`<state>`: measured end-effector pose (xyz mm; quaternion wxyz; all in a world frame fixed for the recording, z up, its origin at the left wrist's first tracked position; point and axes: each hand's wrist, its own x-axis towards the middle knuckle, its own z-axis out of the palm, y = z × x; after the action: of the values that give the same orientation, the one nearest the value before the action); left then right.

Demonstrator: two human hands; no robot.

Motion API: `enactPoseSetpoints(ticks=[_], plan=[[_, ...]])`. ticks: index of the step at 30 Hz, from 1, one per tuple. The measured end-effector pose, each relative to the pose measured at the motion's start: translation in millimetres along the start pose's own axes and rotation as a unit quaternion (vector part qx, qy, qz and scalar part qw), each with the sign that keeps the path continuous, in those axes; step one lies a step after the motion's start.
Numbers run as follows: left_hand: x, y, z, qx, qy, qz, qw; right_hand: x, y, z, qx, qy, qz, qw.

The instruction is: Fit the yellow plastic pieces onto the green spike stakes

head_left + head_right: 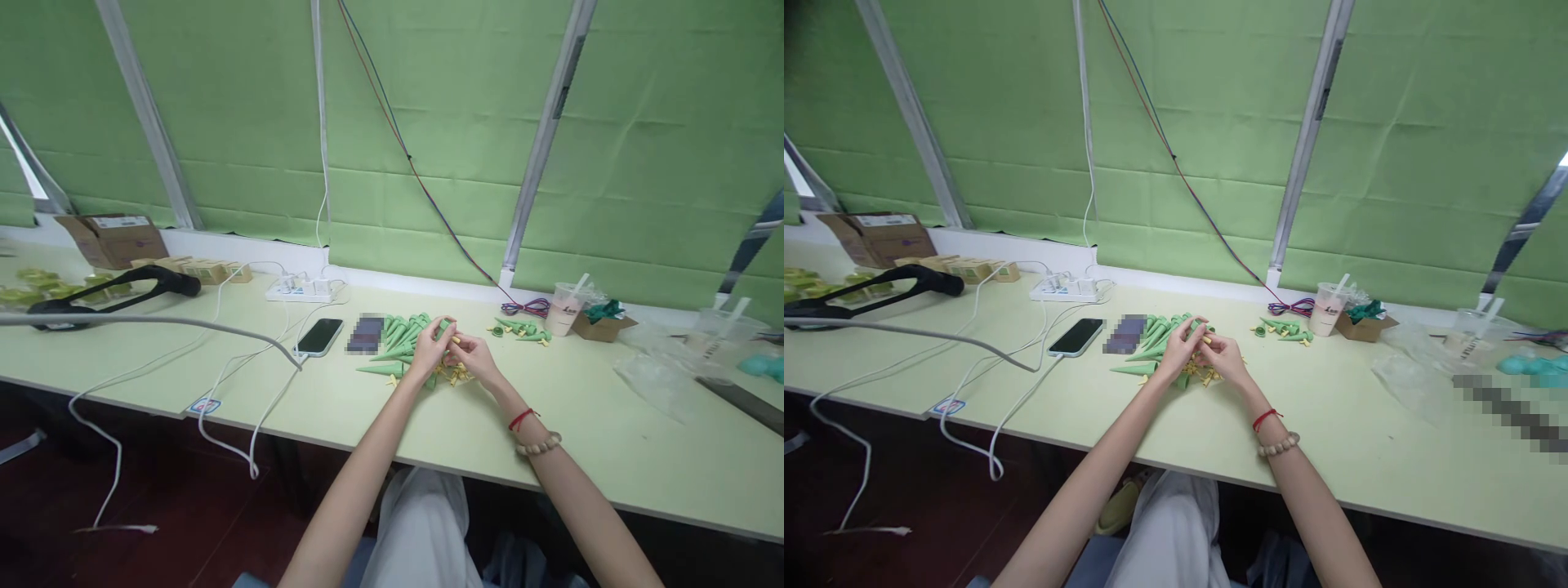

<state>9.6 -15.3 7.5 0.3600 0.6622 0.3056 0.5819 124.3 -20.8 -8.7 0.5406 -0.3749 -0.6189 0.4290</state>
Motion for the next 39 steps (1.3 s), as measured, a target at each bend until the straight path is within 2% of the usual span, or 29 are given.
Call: enactPoseSetpoints(ticks=[3,6,8,10,12,14,16,18,23,27,30,33,36,39], plan=[[2,-3,1.5,-0.011,0.011,-0.011,1.0,2,4,-4,-0.105,0.021,-0.087,0.99],[5,-3,3.3,-0.014,0.022,-0.017,1.0,3,5,-15,-0.262,0.062,-0.197,0.943],[7,-2,3.7,-0.016,0.017,-0.023,0.999,3,5,-21,-0.311,0.087,-0.232,0.917],[7,-1,2.6,-0.027,0.006,-0.029,0.999,2,4,-22,-0.281,0.093,-0.207,0.932],[7,0,0.3,-0.038,0.0,-0.035,0.999,1,3,-19,-0.179,0.057,-0.125,0.974],[6,0,-2.4,-0.049,-0.002,-0.041,0.998,1,2,-13,-0.041,0.009,-0.029,0.999],[5,1,-4.7,-0.063,-0.004,-0.047,0.997,2,1,-7,0.074,-0.007,0.038,0.996],[5,3,-6.0,-0.08,-0.011,-0.054,0.995,3,1,-2,0.142,0.0,0.075,0.987],[5,8,-7.7,-0.133,-0.039,-0.072,0.988,1,1,1,0.218,-0.004,0.1,0.971],[6,9,-11.5,-0.13,-0.034,-0.073,0.988,-2,-4,0,0.28,-0.03,0.128,0.951],[6,6,-12.2,-0.096,-0.028,-0.059,0.993,0,-4,-4,0.279,-0.016,0.153,0.948],[6,0,-8.8,-0.062,-0.023,-0.031,0.997,3,1,-8,0.23,-0.004,0.145,0.962],[7,-8,-3.3,-0.036,-0.003,-0.022,0.999,6,7,-8,0.166,0.026,0.106,0.98],[9,-16,0.9,-0.024,0.038,-0.051,0.998,7,10,-3,0.024,0.107,0.017,0.994]])
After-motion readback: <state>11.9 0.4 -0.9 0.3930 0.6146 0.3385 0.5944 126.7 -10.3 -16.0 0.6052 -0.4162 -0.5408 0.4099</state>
